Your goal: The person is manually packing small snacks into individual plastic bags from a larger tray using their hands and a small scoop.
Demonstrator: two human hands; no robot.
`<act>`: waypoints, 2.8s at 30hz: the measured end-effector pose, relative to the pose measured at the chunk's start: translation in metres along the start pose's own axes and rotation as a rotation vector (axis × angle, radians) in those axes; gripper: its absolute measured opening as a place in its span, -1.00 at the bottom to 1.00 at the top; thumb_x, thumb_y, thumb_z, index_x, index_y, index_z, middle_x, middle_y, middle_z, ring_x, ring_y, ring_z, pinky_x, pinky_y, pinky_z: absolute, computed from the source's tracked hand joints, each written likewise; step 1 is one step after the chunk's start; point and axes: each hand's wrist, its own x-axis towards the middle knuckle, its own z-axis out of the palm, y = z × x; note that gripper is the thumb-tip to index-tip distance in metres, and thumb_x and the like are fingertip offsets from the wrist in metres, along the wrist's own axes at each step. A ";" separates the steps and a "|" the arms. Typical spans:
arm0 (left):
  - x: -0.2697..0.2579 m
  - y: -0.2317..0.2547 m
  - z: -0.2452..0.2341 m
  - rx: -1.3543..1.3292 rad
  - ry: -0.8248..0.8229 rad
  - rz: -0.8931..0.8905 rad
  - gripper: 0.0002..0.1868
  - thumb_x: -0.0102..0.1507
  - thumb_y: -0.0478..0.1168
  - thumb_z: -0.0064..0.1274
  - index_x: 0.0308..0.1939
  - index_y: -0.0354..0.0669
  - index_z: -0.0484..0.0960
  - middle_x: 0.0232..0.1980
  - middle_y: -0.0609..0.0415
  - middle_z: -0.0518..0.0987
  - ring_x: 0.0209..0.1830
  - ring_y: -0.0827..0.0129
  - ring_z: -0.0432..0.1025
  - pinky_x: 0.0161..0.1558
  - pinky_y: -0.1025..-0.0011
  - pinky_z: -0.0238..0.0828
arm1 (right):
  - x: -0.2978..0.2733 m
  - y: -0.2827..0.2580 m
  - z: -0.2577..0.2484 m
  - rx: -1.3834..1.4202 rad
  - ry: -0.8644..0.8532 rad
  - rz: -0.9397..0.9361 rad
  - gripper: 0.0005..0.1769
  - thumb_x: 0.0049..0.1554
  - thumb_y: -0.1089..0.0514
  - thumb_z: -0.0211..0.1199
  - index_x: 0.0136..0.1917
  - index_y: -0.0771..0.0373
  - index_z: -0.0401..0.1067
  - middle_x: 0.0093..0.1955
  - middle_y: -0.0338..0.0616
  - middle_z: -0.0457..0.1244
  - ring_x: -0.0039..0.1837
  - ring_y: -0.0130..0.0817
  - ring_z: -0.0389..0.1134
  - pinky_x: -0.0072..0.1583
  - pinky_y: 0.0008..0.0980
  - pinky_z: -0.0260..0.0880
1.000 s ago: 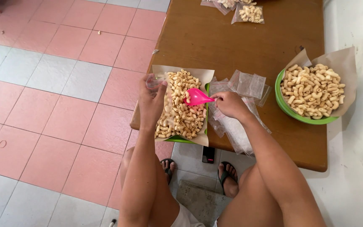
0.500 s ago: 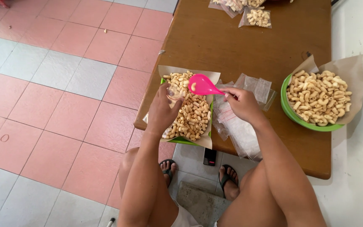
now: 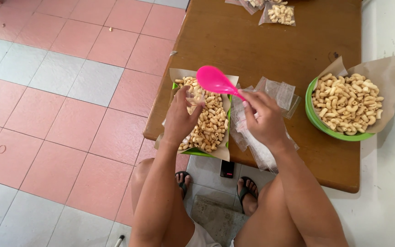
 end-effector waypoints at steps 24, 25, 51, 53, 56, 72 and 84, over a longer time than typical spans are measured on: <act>0.009 0.005 -0.003 -0.834 0.522 0.144 -0.50 0.38 -0.18 0.03 0.31 -0.23 0.20 0.16 -0.05 0.40 0.22 0.30 0.33 0.23 0.27 0.39 | 0.002 0.073 0.053 -0.231 -0.578 0.392 -0.60 0.14 0.13 -0.02 0.17 0.01 0.53 -0.04 0.07 0.35 0.10 0.12 0.38 0.18 -0.02 0.33; 0.009 0.005 -0.002 -0.850 0.536 0.146 -0.51 0.38 -0.19 0.03 0.31 -0.24 0.21 0.16 -0.04 0.39 0.21 0.30 0.33 0.21 0.27 0.42 | 0.003 0.068 0.048 -0.200 -0.609 0.429 -0.60 0.12 0.14 -0.02 0.13 0.03 0.55 -0.03 0.11 0.36 0.10 0.15 0.38 0.18 -0.01 0.33; 0.006 0.011 0.005 -0.807 0.542 0.059 -0.52 0.37 -0.20 0.04 0.30 -0.22 0.23 0.10 -0.05 0.48 -0.11 0.45 0.43 -0.01 0.45 0.40 | 0.014 0.029 0.009 -0.111 -0.774 0.593 -0.60 0.08 0.10 -0.02 0.07 0.05 0.58 -0.06 0.20 0.37 0.13 0.20 0.35 0.19 0.06 0.34; 0.007 0.009 0.006 -0.810 0.524 0.077 -0.53 0.38 -0.21 0.02 0.30 -0.22 0.21 0.10 -0.06 0.47 -0.11 0.42 0.44 -0.02 0.47 0.40 | 0.011 0.028 0.013 -0.073 -0.747 0.554 -0.61 0.08 0.12 0.00 0.07 0.11 0.58 -0.04 0.21 0.38 0.13 0.22 0.36 0.21 0.04 0.33; 0.007 0.015 0.007 -0.817 0.526 0.079 -0.54 0.38 -0.22 0.01 0.30 -0.22 0.21 0.09 -0.07 0.47 -0.12 0.41 0.44 -0.02 0.45 0.40 | 0.008 0.032 0.026 -0.011 -0.750 0.581 -0.61 0.08 0.11 0.00 0.07 0.11 0.58 -0.05 0.16 0.39 0.14 0.18 0.36 0.20 0.03 0.33; 0.008 0.016 0.009 -0.812 0.532 0.070 -0.53 0.38 -0.22 0.03 0.30 -0.19 0.22 0.09 -0.05 0.47 -0.11 0.44 0.43 -0.03 0.47 0.40 | 0.007 0.049 0.031 0.041 -0.761 0.792 -0.63 -0.04 0.00 0.07 -0.02 -0.06 0.60 -0.29 -0.26 0.42 -0.02 -0.18 0.44 0.08 -0.19 0.40; 0.007 0.013 0.013 -0.369 0.181 -0.257 -0.39 0.20 -0.10 0.22 0.21 -0.24 0.30 -0.02 -0.22 0.58 -0.12 -0.03 0.57 -0.12 0.23 0.47 | 0.009 0.024 -0.008 0.091 -0.452 0.714 -0.62 0.02 0.13 0.09 0.07 0.02 0.58 -0.25 -0.11 0.40 -0.07 -0.11 0.41 0.01 -0.22 0.41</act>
